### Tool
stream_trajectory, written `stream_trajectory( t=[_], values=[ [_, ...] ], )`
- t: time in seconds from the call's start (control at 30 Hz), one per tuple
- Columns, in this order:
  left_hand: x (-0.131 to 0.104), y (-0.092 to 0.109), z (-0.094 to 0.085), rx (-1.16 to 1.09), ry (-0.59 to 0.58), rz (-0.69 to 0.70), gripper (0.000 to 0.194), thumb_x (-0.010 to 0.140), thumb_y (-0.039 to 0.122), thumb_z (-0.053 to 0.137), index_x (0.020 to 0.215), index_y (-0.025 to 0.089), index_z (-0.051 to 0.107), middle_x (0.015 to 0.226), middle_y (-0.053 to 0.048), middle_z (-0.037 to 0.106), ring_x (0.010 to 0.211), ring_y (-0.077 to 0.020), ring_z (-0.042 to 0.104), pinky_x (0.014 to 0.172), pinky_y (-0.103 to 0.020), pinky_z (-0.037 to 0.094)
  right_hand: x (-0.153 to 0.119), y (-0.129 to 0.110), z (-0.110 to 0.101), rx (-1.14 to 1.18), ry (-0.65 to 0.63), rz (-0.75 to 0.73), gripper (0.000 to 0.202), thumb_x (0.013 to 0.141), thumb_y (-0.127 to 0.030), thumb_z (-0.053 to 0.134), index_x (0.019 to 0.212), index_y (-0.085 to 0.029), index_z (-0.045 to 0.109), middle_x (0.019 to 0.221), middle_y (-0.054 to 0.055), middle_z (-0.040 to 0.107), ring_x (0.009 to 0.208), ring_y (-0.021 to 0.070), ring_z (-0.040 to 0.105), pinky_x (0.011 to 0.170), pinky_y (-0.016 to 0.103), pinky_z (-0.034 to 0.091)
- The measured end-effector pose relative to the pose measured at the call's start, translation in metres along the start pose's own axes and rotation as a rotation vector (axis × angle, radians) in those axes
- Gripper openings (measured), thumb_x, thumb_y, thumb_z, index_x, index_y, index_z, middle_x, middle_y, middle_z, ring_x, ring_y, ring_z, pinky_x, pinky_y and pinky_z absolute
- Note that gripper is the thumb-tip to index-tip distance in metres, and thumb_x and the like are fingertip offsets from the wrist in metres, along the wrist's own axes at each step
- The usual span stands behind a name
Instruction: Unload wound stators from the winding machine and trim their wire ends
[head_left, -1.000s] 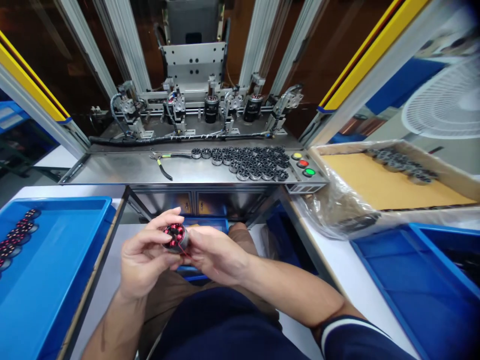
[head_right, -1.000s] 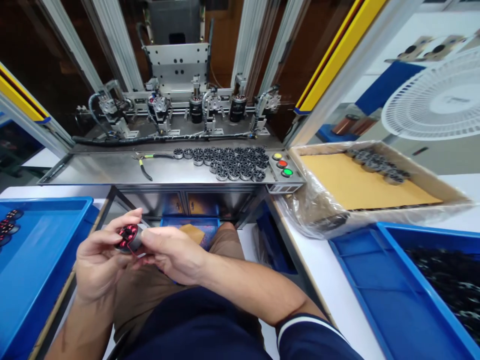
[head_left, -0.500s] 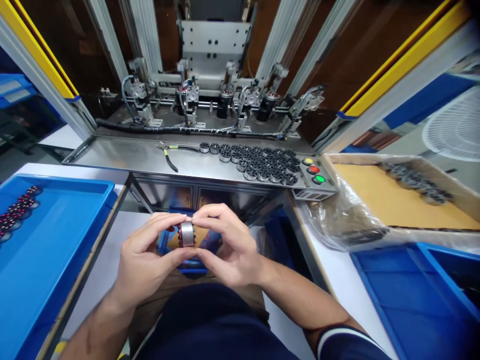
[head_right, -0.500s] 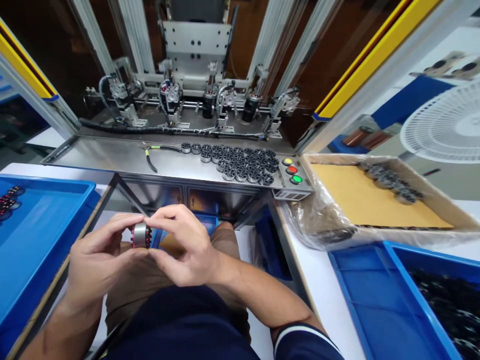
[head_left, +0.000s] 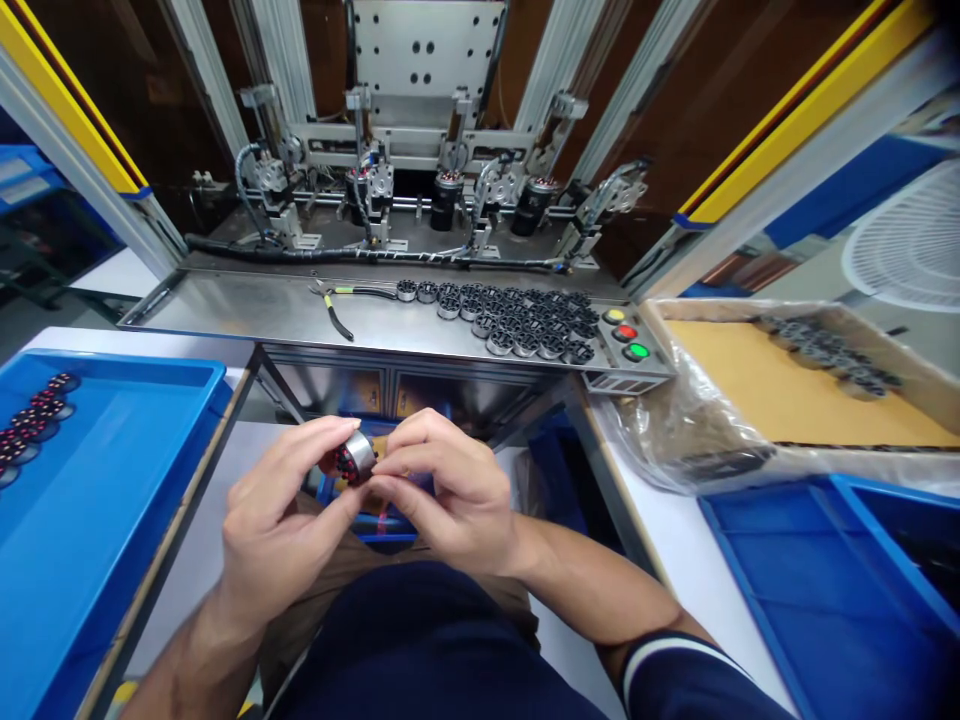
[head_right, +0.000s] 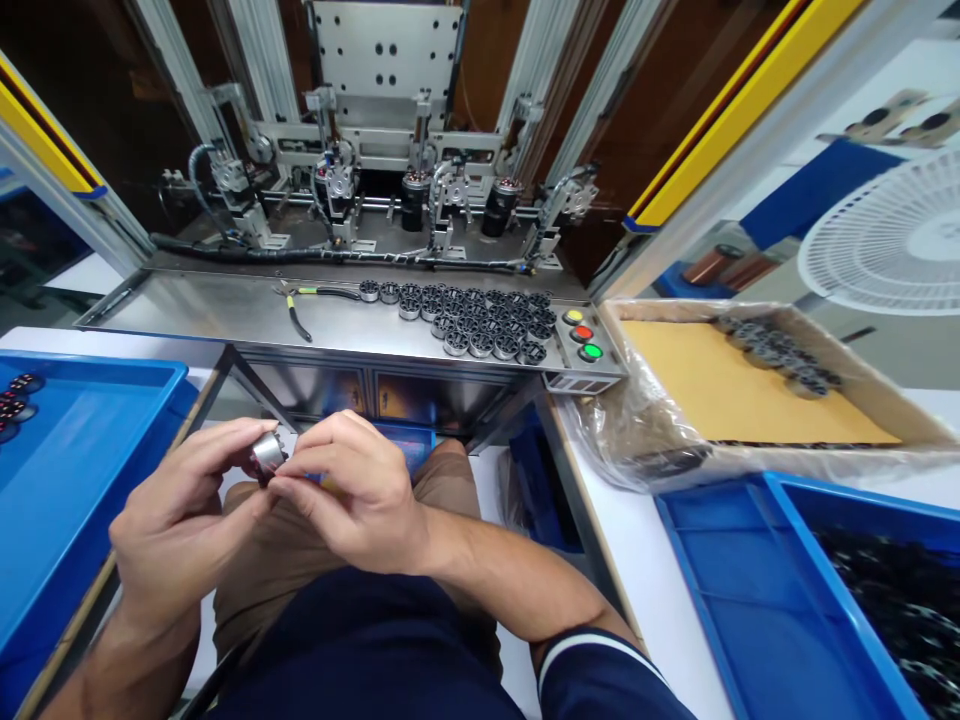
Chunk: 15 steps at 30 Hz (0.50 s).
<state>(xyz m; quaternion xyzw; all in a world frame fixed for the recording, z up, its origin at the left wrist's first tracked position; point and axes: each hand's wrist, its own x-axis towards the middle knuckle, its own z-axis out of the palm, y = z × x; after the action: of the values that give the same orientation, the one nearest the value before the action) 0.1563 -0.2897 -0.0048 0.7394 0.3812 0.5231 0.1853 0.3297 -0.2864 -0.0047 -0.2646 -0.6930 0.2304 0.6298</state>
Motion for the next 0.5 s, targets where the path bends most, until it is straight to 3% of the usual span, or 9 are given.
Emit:
stream_trajectory(
  t=[0.1, 0.23, 0.4, 0.5],
  values=[
    [0.0, 0.001, 0.001, -0.077, 0.01, -0.029, 0.048, 0.072, 0.004, 0.078, 0.115, 0.026, 0.07, 0.113, -0.005, 0.072, 0.104, -0.0241, 0.067, 0.094, -0.042, 0.056, 0.003, -0.003, -0.001, 0.175, 0.053, 0.263, 0.009, 0.087, -0.017, 0.069, 0.077, -0.018, 0.068, 0.074, 0.002, 0.066, 0.069, 0.0134, 0.061, 0.066, 0.028, 0.051],
    [-0.001, 0.0, 0.0, -0.221, -0.012, -0.13, 0.048, 0.071, 0.004, 0.08, 0.112, 0.026, 0.07, 0.115, -0.005, 0.072, 0.107, -0.0234, 0.068, 0.094, -0.038, 0.058, 0.006, -0.002, -0.003, 0.326, 0.065, 0.553, 0.019, 0.084, -0.028, 0.072, 0.07, -0.017, 0.067, 0.07, 0.0, 0.063, 0.064, 0.0117, 0.056, 0.06, 0.025, 0.048],
    [-0.004, -0.002, -0.002, -0.263, -0.023, -0.163, 0.049, 0.072, 0.006, 0.08, 0.115, 0.027, 0.07, 0.118, -0.005, 0.072, 0.11, -0.023, 0.068, 0.097, -0.036, 0.057, 0.003, 0.007, -0.008, 0.355, 0.064, 0.64, 0.021, 0.083, -0.032, 0.073, 0.069, -0.017, 0.066, 0.069, 0.0, 0.062, 0.064, 0.0117, 0.056, 0.061, 0.025, 0.048],
    [-0.004, -0.001, -0.001, -0.176, 0.027, -0.086, 0.047, 0.074, 0.006, 0.077, 0.116, 0.026, 0.07, 0.118, -0.006, 0.073, 0.111, -0.0257, 0.068, 0.098, -0.042, 0.057, -0.002, 0.007, -0.017, 0.187, 0.153, 0.488, 0.016, 0.085, -0.035, 0.071, 0.086, -0.019, 0.068, 0.09, 0.005, 0.066, 0.084, 0.0175, 0.063, 0.075, 0.032, 0.053]
  ],
)
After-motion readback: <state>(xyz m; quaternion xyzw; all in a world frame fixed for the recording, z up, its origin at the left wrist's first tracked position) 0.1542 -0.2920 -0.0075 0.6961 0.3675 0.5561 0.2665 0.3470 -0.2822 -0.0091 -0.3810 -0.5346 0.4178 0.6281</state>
